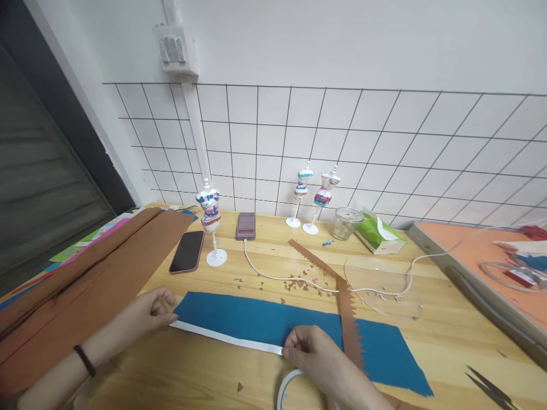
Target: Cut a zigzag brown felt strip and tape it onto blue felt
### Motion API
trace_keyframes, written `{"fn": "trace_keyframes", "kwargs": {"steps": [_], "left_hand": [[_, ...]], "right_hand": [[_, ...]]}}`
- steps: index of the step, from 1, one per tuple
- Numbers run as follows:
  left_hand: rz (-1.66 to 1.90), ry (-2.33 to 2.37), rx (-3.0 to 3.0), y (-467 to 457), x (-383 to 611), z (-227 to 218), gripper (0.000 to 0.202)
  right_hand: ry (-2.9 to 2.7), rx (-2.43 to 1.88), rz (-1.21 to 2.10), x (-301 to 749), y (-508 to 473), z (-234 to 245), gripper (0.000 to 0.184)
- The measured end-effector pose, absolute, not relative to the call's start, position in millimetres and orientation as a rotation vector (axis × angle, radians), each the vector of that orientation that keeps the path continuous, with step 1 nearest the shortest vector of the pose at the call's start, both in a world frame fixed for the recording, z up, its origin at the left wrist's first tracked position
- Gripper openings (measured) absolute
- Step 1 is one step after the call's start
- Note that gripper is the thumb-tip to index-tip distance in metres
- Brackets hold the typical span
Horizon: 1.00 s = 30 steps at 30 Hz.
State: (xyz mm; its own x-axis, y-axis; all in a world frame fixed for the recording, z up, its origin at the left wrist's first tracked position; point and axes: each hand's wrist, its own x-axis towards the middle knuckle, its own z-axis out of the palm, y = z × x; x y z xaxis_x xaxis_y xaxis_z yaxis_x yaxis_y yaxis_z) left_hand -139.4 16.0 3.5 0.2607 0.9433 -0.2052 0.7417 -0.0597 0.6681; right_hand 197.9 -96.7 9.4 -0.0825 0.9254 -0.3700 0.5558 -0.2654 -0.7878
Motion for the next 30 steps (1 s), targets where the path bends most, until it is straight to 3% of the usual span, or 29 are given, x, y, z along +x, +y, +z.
{"fn": "trace_keyframes", "kwargs": {"steps": [7, 11, 14, 18, 30], "left_hand": [[0.199, 1.728, 2.176, 2.7, -127.3, 13.3, 0.009], [0.239, 1.947, 2.665, -23.8, -99.4, 18.2, 0.016], [0.551, 1.309, 3.101, -45.6, -74.3, 2.7, 0.031], [0.429, 0.845, 3.197, -64.2, -54.6, -24.0, 0.07], [0.47, 0.854, 3.288, -63.9, -55.2, -36.8, 0.071]], "right_hand": [[-1.596, -1.833, 1.256, 198.0, -96.1, 8.2, 0.01], [-1.602, -1.838, 1.239, 196.9, -96.5, 8.8, 0.01], [-1.608, -1.833, 1.246, 196.0, -95.7, 9.4, 0.011], [-1.61, -1.827, 1.246, 195.8, -94.8, 8.7, 0.011], [-1.609, -1.811, 1.224, 198.4, -96.2, 3.0, 0.012]]}}
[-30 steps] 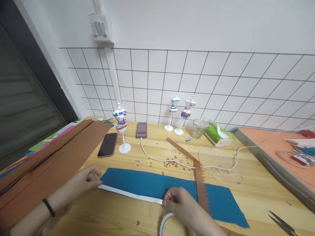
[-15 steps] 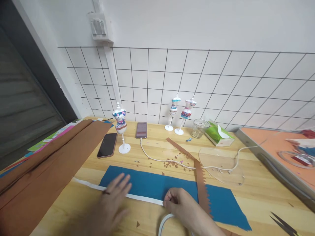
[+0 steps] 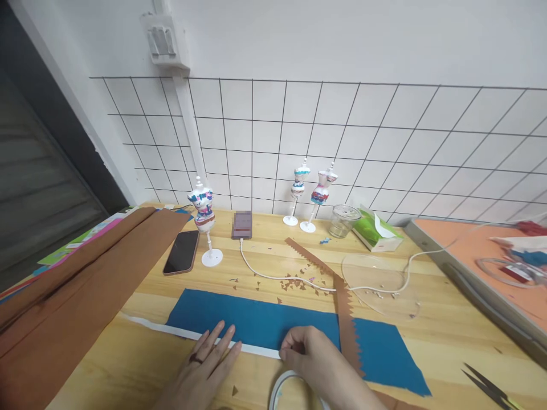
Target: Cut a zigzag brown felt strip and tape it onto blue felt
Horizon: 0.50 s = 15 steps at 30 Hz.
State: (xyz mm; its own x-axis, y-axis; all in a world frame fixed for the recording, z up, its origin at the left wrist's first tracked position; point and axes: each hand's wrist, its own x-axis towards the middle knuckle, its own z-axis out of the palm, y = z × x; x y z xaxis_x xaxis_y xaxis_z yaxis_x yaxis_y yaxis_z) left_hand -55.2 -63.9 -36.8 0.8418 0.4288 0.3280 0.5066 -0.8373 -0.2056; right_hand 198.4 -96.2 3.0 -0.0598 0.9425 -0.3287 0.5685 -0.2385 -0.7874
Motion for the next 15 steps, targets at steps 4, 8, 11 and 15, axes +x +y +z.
{"fn": "trace_keyframes", "kwargs": {"steps": [4, 8, 11, 15], "left_hand": [[-0.396, -0.682, -2.7, -63.1, -55.0, -36.2, 0.07], [-0.403, -0.689, -2.723, -62.6, -55.8, -34.1, 0.071], [-0.402, -0.699, -2.746, -62.5, -56.2, -33.1, 0.071], [-0.363, -0.691, -2.752, -62.0, -56.1, -32.5, 0.07]], "right_hand": [[-1.61, -1.843, 1.205, 199.9, -96.3, 1.2, 0.013], [-1.609, -1.878, 1.208, 202.2, -95.6, -4.4, 0.012], [-1.603, -1.895, 1.2, 202.9, -95.3, -6.3, 0.012], [-1.595, -1.897, 1.188, 202.2, -96.1, 0.9, 0.014]]}}
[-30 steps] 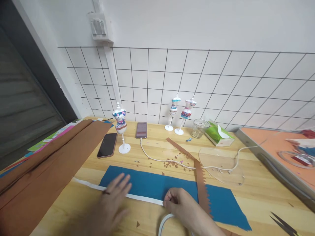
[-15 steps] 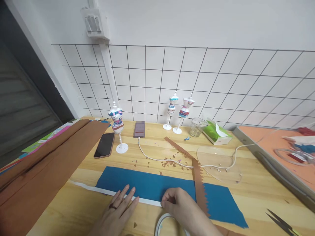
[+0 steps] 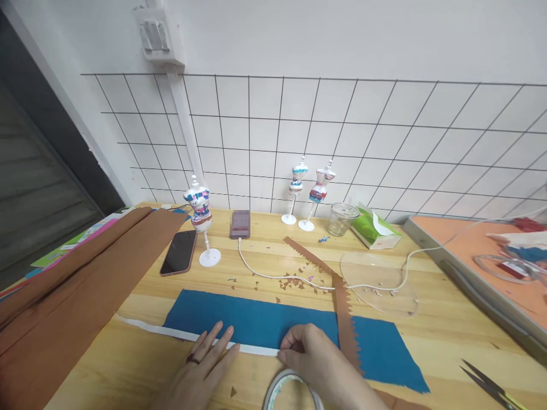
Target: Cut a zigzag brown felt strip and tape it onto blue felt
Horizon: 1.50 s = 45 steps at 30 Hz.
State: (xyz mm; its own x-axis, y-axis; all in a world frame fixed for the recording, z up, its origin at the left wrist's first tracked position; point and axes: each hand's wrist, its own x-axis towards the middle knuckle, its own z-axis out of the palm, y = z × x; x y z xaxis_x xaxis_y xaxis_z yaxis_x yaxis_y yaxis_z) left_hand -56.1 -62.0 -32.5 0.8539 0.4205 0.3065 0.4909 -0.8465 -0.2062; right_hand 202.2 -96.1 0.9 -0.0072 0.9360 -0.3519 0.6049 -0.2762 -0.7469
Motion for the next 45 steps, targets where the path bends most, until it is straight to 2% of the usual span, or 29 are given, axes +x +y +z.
{"fn": "trace_keyframes", "kwargs": {"steps": [22, 33, 38, 45], "left_hand": [[-0.436, -0.712, -2.751, -61.4, -56.6, -37.7, 0.071], [-0.463, -0.751, -2.733, -61.2, -56.1, -45.0, 0.053], [-0.443, -0.691, -2.671, -60.7, -55.3, -45.6, 0.05], [-0.466, -0.812, -2.682, -63.0, -60.9, -43.7, 0.073]], "right_hand": [[-1.706, -2.139, 1.045, 197.5, -88.9, 16.2, 0.013], [-1.722, -2.214, 0.993, 194.9, -90.0, 17.4, 0.012], [-1.708, -2.255, 0.961, 190.7, -89.7, 21.9, 0.012], [-1.682, -2.268, 0.997, 195.9, -84.4, 22.0, 0.004]]}}
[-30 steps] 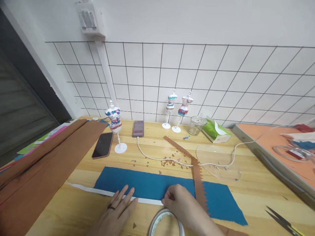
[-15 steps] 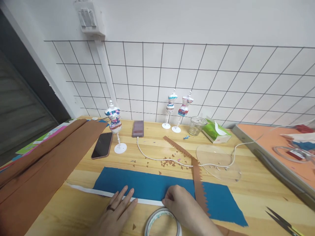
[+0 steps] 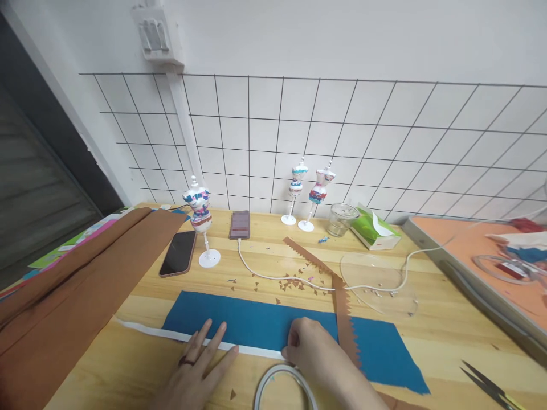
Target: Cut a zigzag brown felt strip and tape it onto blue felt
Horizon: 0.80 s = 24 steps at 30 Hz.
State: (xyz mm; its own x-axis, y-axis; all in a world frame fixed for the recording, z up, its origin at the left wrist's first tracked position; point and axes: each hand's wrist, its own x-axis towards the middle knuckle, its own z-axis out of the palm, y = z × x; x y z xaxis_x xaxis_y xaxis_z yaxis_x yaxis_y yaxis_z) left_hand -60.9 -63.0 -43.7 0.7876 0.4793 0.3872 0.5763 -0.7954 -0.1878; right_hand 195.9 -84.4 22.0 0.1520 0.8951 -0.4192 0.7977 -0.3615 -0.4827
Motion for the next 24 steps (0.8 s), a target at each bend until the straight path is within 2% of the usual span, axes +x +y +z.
{"fn": "trace_keyframes", "kwargs": {"steps": [7, 15, 21, 24], "left_hand": [[-0.373, -0.991, -2.624, -61.2, -84.0, -31.5, 0.072], [-0.329, -0.739, -2.779, -61.0, -47.2, -24.8, 0.069], [-0.237, -0.867, -2.882, -56.0, -55.0, -22.1, 0.063], [-0.223, -0.957, -2.87, -51.7, -75.6, -25.4, 0.068]], "right_hand": [[-1.697, -2.24, 1.052, 203.2, -75.7, 16.6, 0.006], [-1.745, -2.183, 1.05, 202.7, -78.0, 14.9, 0.005], [-1.716, -2.175, 1.004, 201.3, -83.0, 14.1, 0.005], [-1.688, -2.194, 0.983, 199.0, -85.5, 17.4, 0.005]]}}
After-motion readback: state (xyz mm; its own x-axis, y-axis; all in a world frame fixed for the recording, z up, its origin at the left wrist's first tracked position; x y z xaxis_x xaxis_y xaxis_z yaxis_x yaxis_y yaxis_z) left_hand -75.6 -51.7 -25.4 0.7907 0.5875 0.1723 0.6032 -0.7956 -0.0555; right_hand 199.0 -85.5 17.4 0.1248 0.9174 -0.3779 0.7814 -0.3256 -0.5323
